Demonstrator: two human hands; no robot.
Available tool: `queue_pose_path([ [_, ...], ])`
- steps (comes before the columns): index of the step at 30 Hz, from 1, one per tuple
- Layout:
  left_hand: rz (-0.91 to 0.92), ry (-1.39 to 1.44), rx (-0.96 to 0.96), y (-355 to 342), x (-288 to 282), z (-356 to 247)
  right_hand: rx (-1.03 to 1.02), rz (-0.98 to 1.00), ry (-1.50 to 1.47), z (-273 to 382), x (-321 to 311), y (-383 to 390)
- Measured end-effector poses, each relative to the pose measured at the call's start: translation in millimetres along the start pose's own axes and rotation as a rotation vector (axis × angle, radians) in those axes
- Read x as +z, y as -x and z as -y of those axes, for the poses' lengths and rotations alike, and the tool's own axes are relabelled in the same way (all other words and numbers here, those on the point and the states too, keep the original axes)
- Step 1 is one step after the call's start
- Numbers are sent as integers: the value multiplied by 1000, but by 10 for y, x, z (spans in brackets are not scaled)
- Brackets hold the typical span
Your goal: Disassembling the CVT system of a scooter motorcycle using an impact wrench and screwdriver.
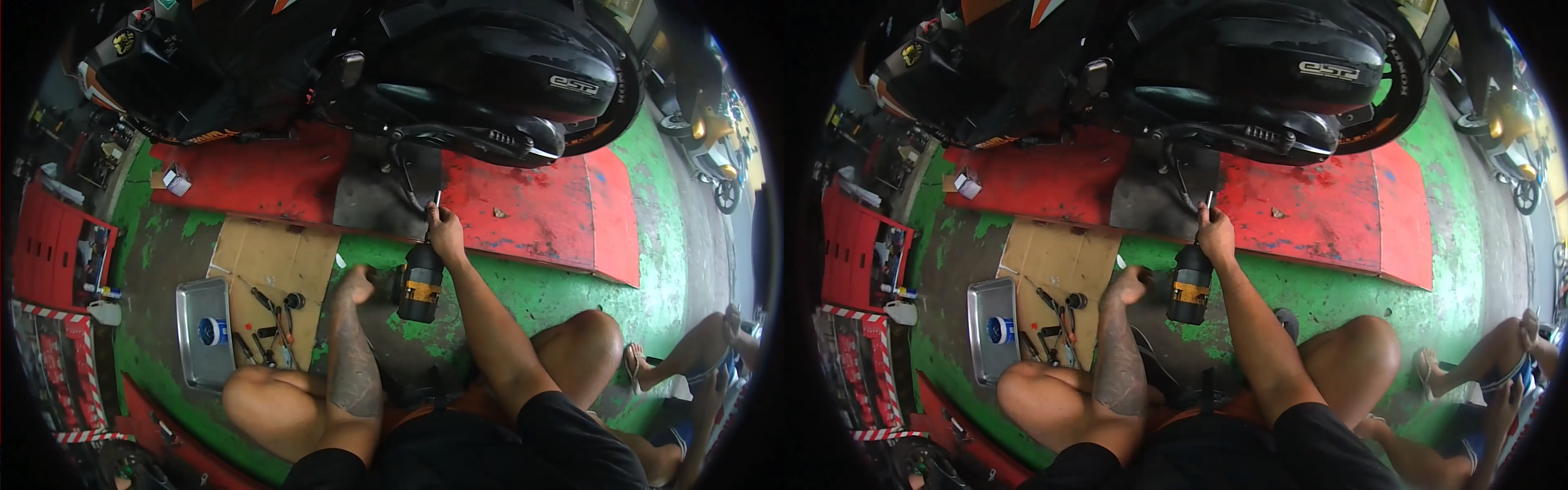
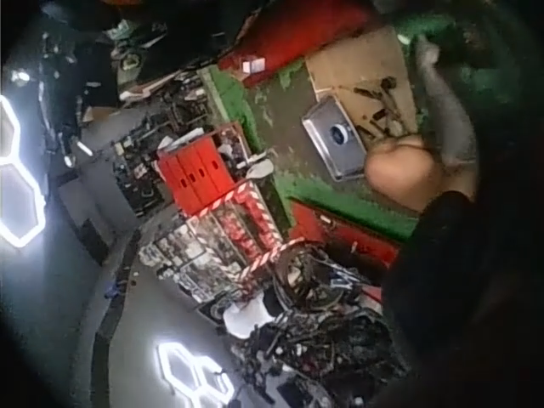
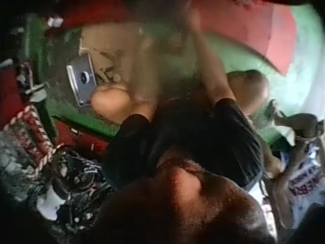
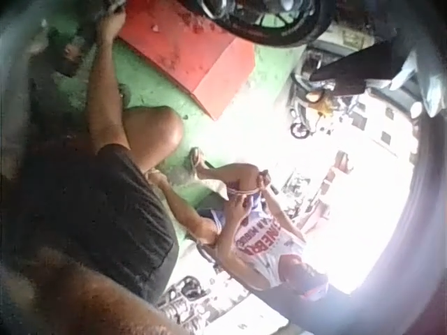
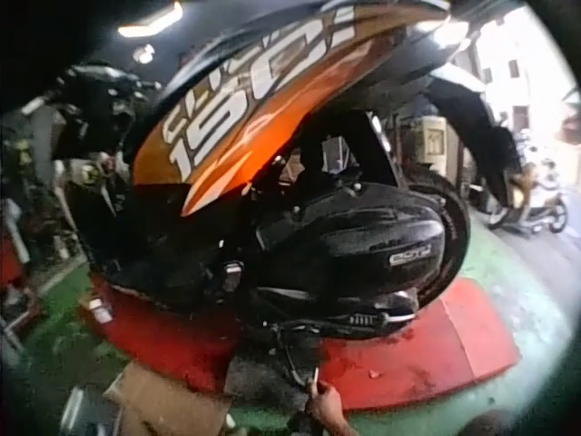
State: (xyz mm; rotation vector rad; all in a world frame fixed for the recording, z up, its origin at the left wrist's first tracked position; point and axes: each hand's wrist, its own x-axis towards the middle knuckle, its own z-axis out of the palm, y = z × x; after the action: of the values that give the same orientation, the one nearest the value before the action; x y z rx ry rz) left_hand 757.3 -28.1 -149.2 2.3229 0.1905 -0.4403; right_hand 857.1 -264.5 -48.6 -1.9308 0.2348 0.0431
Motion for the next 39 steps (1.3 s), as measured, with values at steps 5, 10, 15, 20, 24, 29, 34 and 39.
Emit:
queue_pose_path([
  [5, -582, 172, 68, -611, -1086, -589, 57, -21, 59, 14, 156, 14],
  [10, -738, -91, 69, -1308, -1749, -364, 80, -70, -16, -6, 212, 31],
  [15, -676, -317, 175, -2036, -1776, -291, 56, -62, -89, -155, 94, 1],
  [20, -717, -412, 436, -2592, -1145, -324, 37, -59, -99, -396, -33, -85],
  [24, -1459, -680, 625, -2376, -1383, 38, 33, 7, -199, -270, 129, -23],
  [29, -1207, -110, 150, -1652, -1014, -544, -48, -76, 27, -361, 43, -49],
  [34, -1167, 540, 129, -604, -743, -1060, 23, -30, 22, -293, -112, 31],
  [39, -715, 561, 502, 74, -495, -2021, 125, -235, -495, -342, -500, -220],
])
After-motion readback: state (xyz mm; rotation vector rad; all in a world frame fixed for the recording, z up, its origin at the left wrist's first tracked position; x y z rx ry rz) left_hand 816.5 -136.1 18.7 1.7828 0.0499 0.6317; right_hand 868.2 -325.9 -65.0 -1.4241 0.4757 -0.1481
